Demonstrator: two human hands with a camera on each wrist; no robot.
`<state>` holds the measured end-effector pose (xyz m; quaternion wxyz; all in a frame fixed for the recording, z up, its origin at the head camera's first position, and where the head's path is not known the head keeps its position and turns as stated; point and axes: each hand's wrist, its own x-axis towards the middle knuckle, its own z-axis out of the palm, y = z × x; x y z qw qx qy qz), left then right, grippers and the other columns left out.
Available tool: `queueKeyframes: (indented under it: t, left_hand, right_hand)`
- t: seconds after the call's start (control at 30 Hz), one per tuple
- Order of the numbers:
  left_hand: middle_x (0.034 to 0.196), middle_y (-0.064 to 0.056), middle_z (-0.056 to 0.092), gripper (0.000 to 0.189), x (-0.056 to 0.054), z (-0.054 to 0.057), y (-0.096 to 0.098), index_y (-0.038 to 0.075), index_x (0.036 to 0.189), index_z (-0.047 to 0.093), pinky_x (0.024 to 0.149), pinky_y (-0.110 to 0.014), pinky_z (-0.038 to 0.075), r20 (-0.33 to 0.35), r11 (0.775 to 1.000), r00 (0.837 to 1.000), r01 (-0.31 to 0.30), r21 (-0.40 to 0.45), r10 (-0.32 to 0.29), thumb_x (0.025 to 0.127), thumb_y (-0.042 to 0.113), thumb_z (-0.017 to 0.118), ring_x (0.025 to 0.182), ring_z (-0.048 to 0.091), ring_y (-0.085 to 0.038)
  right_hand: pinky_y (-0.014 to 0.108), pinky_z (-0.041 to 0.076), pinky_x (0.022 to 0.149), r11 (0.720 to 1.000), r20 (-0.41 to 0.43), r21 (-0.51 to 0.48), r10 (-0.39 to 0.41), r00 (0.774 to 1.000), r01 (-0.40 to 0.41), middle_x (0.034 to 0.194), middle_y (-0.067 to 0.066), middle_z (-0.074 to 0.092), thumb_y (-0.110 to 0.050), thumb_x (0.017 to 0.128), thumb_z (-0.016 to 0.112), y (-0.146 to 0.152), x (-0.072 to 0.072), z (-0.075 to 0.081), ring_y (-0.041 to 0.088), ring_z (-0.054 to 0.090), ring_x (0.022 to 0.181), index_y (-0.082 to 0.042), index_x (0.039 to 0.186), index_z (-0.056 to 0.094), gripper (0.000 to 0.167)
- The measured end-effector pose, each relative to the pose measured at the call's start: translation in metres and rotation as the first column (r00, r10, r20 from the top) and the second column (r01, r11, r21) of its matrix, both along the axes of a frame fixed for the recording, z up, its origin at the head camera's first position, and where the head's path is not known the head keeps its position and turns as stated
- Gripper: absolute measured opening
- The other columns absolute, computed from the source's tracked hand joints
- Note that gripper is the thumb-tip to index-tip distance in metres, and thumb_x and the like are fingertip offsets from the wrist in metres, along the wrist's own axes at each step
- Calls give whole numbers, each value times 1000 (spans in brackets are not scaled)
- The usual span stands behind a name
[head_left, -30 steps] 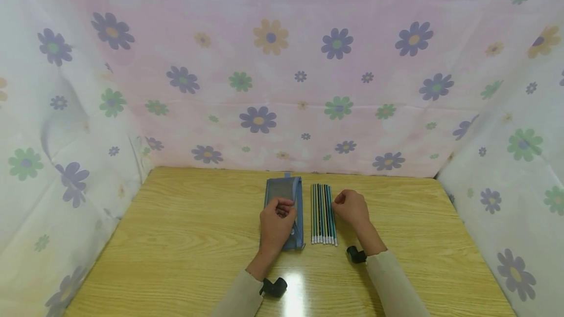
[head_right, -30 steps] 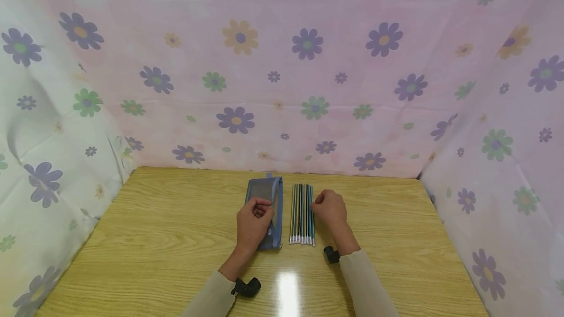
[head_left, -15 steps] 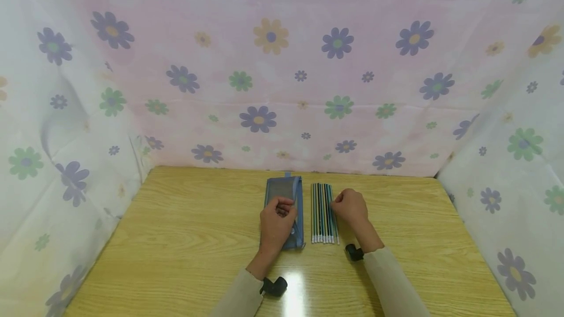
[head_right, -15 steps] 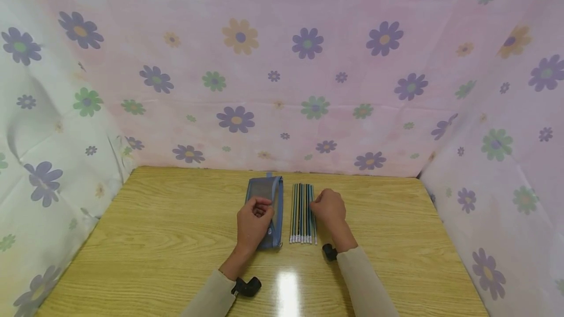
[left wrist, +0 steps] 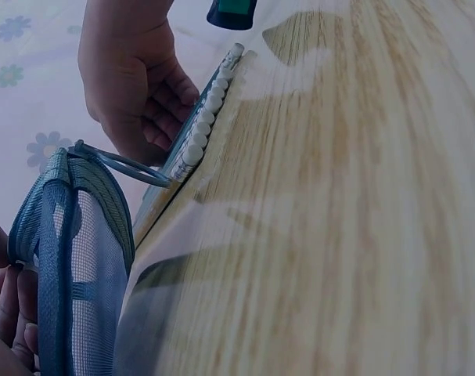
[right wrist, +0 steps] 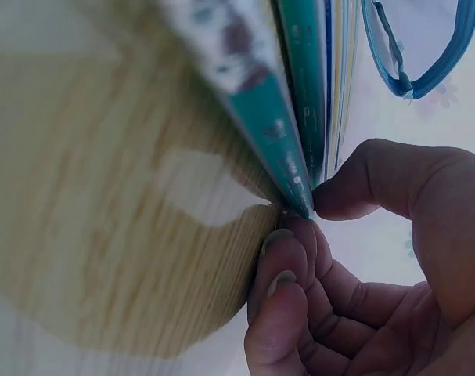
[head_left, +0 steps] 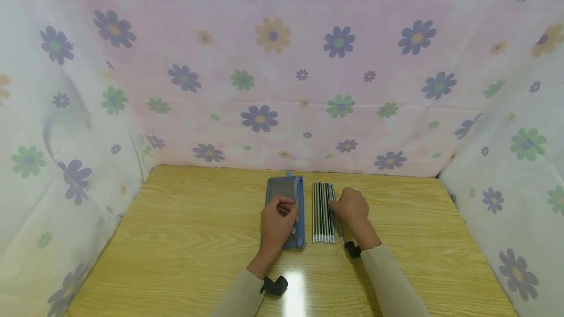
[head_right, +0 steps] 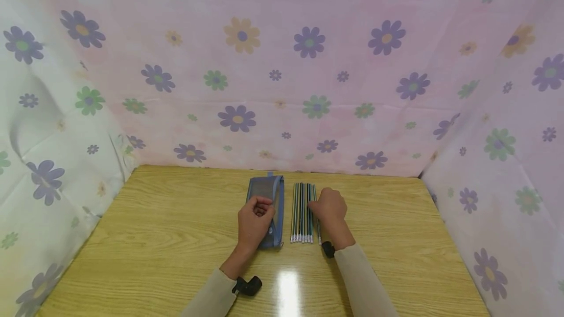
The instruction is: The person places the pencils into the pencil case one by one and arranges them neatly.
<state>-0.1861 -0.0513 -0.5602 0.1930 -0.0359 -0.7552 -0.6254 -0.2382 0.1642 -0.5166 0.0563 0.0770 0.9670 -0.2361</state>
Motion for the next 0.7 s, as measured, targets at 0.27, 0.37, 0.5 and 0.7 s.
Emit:
queueKeyframes:
  t: [0.27, 0.37, 0.5, 0.7]
  left_hand:
    - [82, 1, 70, 11, 0, 0, 0, 10, 100, 75, 65, -28, 57, -2, 1000, 1000, 8, 11, -8, 92, 3, 73, 71, 66, -15]
    - [83, 1, 70, 11, 0, 0, 0, 10, 100, 75, 65, -28, 57, 5, 1000, 1000, 8, 11, -8, 92, 3, 72, 71, 66, -15]
    - [82, 1, 70, 10, 0, 0, 0, 10, 99, 75, 64, -28, 57, 10, 1000, 1000, -2, 5, 2, 92, 3, 72, 70, 66, -15]
    - [82, 1, 70, 10, 0, 1, 0, 11, 99, 75, 64, -28, 57, 10, 1000, 1000, -8, -1, 8, 92, 3, 73, 70, 66, -14]
  right_hand:
    - [32, 31, 43, 1000, -11, -5, 9, 1000, -9, 56, 0, 45, -29, 90, 76, 0, 1, 0, 18, 44, 48, -13, 65, 51, 39]
    - [32, 32, 43, 1000, -4, -5, 8, 1000, -8, 57, 1, 47, -30, 91, 76, 0, 1, 0, 19, 46, 49, -12, 66, 53, 39]
    - [32, 33, 44, 1000, 17, -7, 5, 1000, -5, 58, 1, 49, -31, 91, 76, 1, 0, 1, 19, 47, 50, -12, 67, 55, 37]
    - [32, 33, 43, 1000, 28, -28, 2, 1000, -2, 58, 2, 53, -29, 91, 75, 3, 0, 2, 20, 49, 50, -11, 68, 57, 34]
